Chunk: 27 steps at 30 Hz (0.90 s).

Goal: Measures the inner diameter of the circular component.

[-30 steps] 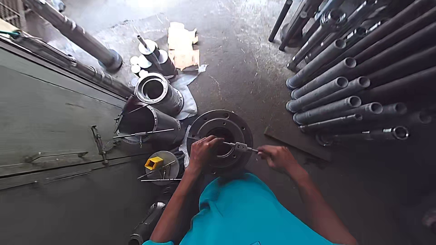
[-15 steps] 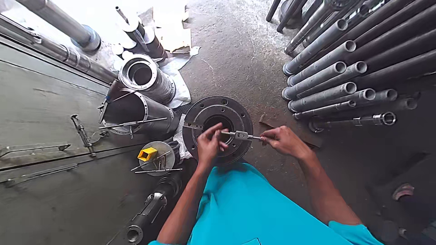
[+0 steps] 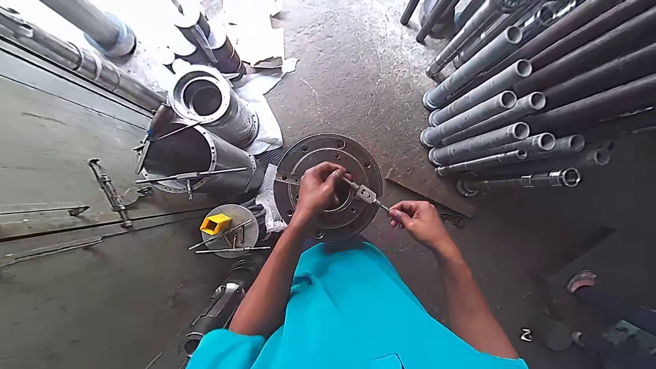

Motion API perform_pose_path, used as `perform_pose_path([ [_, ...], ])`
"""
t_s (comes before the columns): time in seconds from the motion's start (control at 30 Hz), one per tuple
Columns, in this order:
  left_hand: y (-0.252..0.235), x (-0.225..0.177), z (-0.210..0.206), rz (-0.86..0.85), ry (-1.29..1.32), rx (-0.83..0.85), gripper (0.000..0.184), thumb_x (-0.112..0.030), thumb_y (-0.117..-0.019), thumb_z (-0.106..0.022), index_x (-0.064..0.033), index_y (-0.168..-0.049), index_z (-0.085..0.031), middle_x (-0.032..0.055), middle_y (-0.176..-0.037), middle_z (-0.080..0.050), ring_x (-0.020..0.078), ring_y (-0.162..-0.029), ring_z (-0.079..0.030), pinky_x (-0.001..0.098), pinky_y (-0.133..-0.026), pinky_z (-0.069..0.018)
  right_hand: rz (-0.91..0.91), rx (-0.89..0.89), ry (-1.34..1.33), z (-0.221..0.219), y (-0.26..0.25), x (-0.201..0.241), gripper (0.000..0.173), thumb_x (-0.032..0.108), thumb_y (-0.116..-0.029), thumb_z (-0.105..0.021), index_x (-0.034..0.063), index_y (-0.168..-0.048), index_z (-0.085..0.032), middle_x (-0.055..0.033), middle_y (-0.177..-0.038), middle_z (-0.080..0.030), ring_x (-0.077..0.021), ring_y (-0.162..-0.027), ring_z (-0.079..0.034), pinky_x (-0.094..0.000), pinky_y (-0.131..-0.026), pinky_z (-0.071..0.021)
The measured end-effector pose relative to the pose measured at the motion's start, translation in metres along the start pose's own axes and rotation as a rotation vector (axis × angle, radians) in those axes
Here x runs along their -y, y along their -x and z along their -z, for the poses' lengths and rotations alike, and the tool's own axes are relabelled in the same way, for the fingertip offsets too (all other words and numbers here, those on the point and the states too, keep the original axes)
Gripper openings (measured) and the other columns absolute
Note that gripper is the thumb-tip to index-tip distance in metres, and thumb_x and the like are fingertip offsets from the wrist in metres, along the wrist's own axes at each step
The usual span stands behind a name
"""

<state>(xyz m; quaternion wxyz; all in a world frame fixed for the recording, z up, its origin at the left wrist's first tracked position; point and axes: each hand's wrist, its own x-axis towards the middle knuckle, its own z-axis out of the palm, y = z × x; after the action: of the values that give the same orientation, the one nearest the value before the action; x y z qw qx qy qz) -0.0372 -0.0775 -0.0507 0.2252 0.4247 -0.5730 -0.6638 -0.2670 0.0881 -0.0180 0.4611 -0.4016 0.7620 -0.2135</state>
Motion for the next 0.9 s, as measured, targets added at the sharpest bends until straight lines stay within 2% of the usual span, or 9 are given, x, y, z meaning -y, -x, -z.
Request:
perform_pose_path([
  [0.13, 0.036, 0.004, -0.002, 0.092, 0.080, -0.105, 0.019, -0.020, -0.1069, -0.056, -0.0142, -0.115, -0.072, 0.0045, -0.105, -0.077, 0.0152, -0.048, -0.062, 0.0273, -0.040, -0.0515, 0.028, -0.033, -0.026, 0.017, -0.011, -0.002, 0.011, 0.013, -0.0991, -0.069, 0.0082, -0.099, -0.079, -0.0020, -0.075, -0.074, -0.0100, -0.058, -0.063, -0.0305, -0.059, -0.0546],
  [0.27, -0.022, -0.011, -0.016, -0.003, 0.079, -0.038, 0.022, -0.010, -0.1040, -0.058, -0.0040, -0.121, -0.070, 0.0073, -0.098, -0.078, 0.0122, -0.056, -0.067, 0.0272, -0.045, -0.0540, 0.030, 0.311, -0.283, 0.004, -0.005, -0.004, 0.020, 0.007, -0.1042, -0.055, -0.0024, -0.105, -0.073, -0.0029, -0.077, -0.073, -0.0069, -0.063, -0.066, -0.0245, -0.063, -0.0582],
  [0.37, -0.076, -0.028, -0.041, -0.108, -0.235, 0.263, 0.033, -0.014, -0.1022, -0.061, -0.0073, -0.134, -0.065, 0.0041, -0.102, -0.078, 0.0129, -0.083, -0.073, 0.0373, -0.081, -0.0596, 0.017, 0.500, -0.482, -0.041, -0.004, 0.006, 0.028, 0.012, -0.1078, -0.047, -0.0039, -0.107, -0.069, -0.0030, -0.083, -0.074, -0.0077, -0.069, -0.069, -0.0254, -0.067, -0.0599],
  [0.47, -0.093, -0.073, -0.081, -0.171, -0.788, 0.601, 0.037, -0.016, -0.0986, -0.062, -0.0150, -0.136, -0.066, 0.0085, -0.110, -0.076, 0.0256, -0.101, -0.072, 0.0529, -0.093, -0.0539, -0.043, 0.408, -0.740, -0.088, -0.005, 0.033, 0.031, 0.015, -0.1104, -0.043, -0.0038, -0.117, -0.067, -0.0074, -0.095, -0.077, -0.0110, -0.078, -0.073, -0.0260, -0.067, -0.0596],
  [0.53, -0.085, -0.119, -0.113, 0.065, -1.102, 0.877, 0.044, -0.011, -0.1038, -0.056, -0.0217, -0.147, -0.055, 0.0068, -0.129, -0.069, 0.0254, -0.124, -0.062, 0.0499, -0.108, -0.0444, -0.084, 0.214, -0.852, -0.110, -0.005, 0.058, 0.029, 0.012, -0.1103, -0.043, -0.0050, -0.112, -0.067, -0.0081, -0.090, -0.077, -0.0112, -0.072, -0.073, -0.0257, -0.063, -0.0592],
  [0.57, -0.085, -0.099, -0.115, -0.151, -1.046, 0.894, 0.040, -0.012, -0.0990, -0.060, -0.0172, -0.138, -0.064, 0.0085, -0.115, -0.075, 0.0273, -0.110, -0.069, 0.0518, -0.097, -0.0514, -0.127, 0.085, -0.910, -0.121, -0.004, 0.071, 0.024, 0.007, -0.1093, -0.043, -0.0041, -0.103, -0.063, -0.0077, -0.081, -0.075, -0.0111, -0.066, -0.072, -0.0259, -0.059, -0.0593],
  [0.63, -0.090, -0.074, -0.114, -0.324, -0.946, 0.906, 0.036, -0.016, -0.0973, -0.065, -0.0177, -0.133, -0.068, 0.0072, -0.105, -0.076, 0.0274, -0.099, -0.071, 0.0535, -0.090, -0.0533, -0.187, -0.043, -0.992, -0.132, -0.007, 0.083, 0.019, 0.005, -0.1089, -0.043, -0.0016, -0.096, -0.056, -0.0076, -0.074, -0.071, -0.0129, -0.060, -0.071, -0.0275, -0.057, -0.0607],
  [0.8, -0.058, -0.055, -0.049, -0.308, -0.741, 0.569, 0.040, -0.018, -0.1010, -0.060, -0.0187, -0.141, -0.061, 0.0023, -0.115, -0.076, 0.0202, -0.104, -0.073, 0.0533, -0.093, -0.0560, 0.070, 0.413, -0.475, -0.060, -0.005, 0.032, 0.030, 0.017, -0.1088, -0.049, -0.0013, -0.120, -0.069, -0.0064, -0.097, -0.077, -0.0111, -0.077, -0.073, -0.0281, -0.068, -0.0614],
  [0.9, -0.014, -0.087, 0.012, -0.478, -0.315, 0.287, 0.035, -0.010, -0.0991, -0.062, -0.0004, -0.133, -0.062, 0.0078, -0.119, -0.075, 0.0161, -0.104, -0.073, 0.0373, -0.092, -0.0619, 0.206, 0.144, -0.302, -0.005, 0.001, 0.003, 0.023, 0.013, -0.1056, -0.054, 0.0032, -0.117, -0.072, -0.0054, -0.092, -0.077, -0.0125, -0.071, -0.072, -0.0310, -0.064, -0.0626],
])
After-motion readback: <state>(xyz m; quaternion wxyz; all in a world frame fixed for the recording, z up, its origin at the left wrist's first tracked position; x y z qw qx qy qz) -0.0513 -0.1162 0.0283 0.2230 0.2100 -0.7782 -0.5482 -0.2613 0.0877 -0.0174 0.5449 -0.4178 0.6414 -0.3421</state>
